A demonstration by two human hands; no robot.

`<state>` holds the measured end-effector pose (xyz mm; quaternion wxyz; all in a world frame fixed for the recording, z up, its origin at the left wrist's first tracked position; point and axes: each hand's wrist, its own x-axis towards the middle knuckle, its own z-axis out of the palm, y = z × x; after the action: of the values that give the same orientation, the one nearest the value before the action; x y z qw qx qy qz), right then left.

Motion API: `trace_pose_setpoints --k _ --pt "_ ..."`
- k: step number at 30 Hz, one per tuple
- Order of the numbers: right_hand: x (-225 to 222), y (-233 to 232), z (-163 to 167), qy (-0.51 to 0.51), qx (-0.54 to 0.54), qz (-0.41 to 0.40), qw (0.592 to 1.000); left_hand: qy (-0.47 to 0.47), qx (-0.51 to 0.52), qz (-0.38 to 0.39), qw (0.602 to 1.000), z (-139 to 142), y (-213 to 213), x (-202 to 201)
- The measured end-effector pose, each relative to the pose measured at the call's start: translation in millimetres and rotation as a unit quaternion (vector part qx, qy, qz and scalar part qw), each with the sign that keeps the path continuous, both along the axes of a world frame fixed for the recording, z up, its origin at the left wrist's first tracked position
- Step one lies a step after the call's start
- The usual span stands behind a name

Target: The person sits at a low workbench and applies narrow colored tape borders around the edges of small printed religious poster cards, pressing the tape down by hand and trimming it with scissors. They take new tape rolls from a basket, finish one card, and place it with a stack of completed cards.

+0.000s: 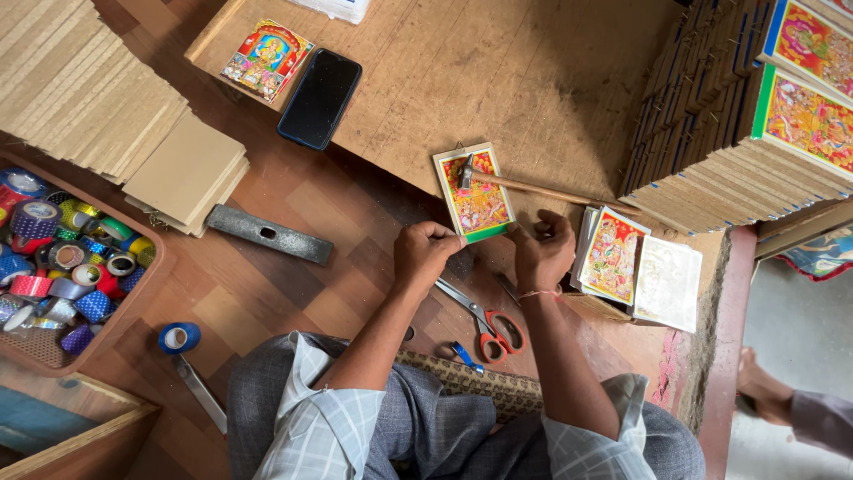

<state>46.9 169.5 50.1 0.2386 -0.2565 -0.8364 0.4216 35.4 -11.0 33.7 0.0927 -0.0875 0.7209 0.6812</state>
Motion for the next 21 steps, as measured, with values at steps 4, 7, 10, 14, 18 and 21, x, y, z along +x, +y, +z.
trace_pose_setpoints --k 4,7,10,14,18,21 --pt "-2.4 6.0 8.5 -0.062 -0.072 0.018 0.995 -0.011 0.014 0.006 1.000 -3.2 1.0 -0.2" --pt "-3.4 6.5 10.5 -0.084 -0.125 0.011 0.989 -0.013 -0.005 0.005 1.000 -6.3 1.1 -0.5" --pt "-4.6 6.0 9.0 -0.072 -0.142 0.022 0.987 0.006 -0.012 0.005 1.000 -9.0 0.8 -0.9" --pt "-5.8 7.3 5.4 -0.073 -0.128 0.018 0.989 0.008 -0.008 0.009 1.000 -10.6 1.4 -0.5" --pt "-6.2 8.9 2.6 -0.072 -0.126 0.019 0.989 -0.015 -0.008 0.015 1.000 -10.7 2.8 -1.3" --pt "-6.5 8.6 0.7 -0.063 -0.150 0.019 0.986 -0.015 0.000 0.015 1.000 -12.1 3.7 -1.9"
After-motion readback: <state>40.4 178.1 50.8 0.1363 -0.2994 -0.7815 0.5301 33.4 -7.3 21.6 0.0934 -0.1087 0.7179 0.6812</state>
